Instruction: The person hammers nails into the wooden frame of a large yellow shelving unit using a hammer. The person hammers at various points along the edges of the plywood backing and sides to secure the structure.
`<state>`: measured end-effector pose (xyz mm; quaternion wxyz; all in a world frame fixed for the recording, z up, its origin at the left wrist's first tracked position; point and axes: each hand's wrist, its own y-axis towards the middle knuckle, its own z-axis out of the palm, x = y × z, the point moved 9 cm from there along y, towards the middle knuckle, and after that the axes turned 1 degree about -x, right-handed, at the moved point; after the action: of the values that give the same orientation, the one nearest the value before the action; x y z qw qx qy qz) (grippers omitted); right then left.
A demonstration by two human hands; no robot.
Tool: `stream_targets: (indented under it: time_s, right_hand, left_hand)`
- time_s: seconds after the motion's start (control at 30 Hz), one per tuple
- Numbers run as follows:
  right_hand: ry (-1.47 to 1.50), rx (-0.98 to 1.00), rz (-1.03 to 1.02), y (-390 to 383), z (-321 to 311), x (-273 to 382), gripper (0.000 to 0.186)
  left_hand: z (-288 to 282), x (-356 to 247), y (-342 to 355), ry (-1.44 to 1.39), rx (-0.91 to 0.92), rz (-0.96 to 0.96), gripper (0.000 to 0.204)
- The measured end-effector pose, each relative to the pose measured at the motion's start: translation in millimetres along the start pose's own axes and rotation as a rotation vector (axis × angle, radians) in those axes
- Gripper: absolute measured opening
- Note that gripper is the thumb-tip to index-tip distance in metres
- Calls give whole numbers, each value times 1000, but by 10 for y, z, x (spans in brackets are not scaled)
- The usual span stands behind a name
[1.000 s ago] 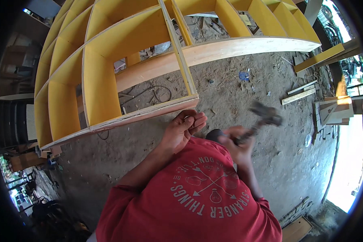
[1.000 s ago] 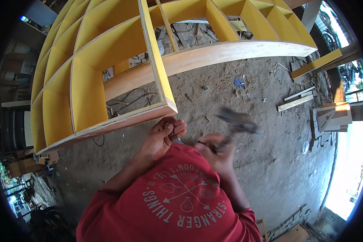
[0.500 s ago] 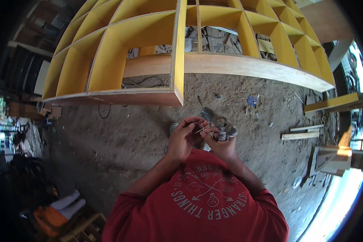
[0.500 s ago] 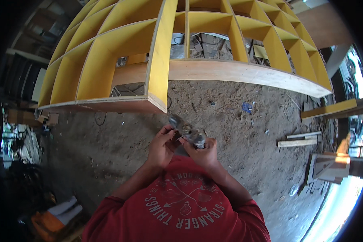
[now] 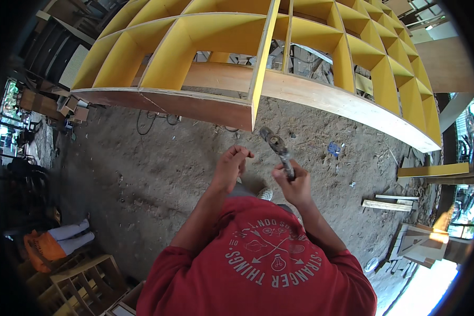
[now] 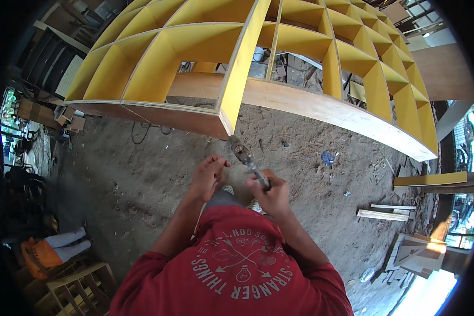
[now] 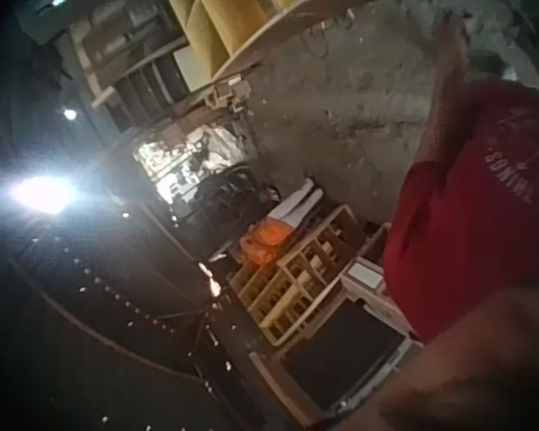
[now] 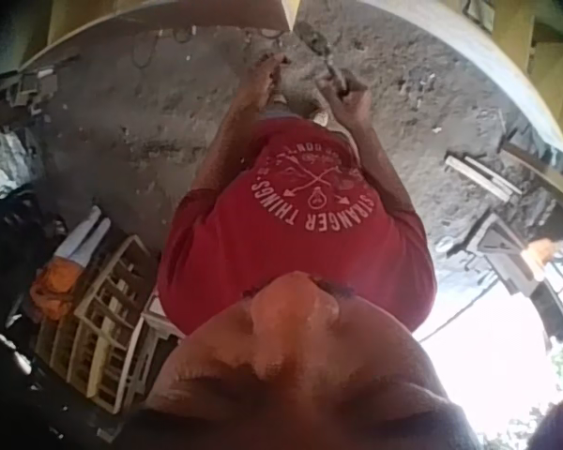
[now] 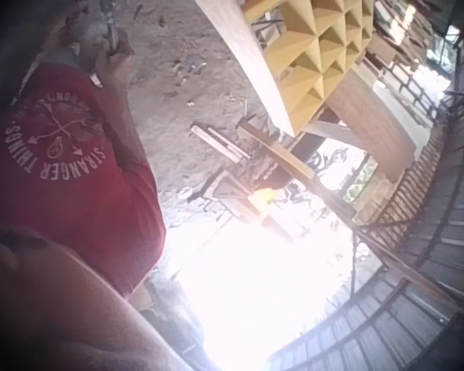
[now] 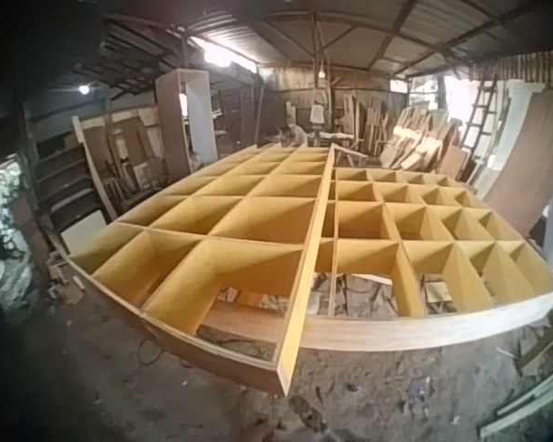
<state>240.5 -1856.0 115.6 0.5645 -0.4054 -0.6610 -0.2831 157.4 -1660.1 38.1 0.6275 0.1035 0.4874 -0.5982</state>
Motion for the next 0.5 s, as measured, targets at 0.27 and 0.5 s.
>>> stream_targets:
  time_s: [0.27,0.5]
  right_hand:
    - [-602,80,30,-126,-380,-105,35]
    - [-711,111,72,-146,-221,-164,34]
  left_hand:
    - [-76,-371,423,349,-3,-88,18]
    - [-40,-507,586,452,31,-86,13]
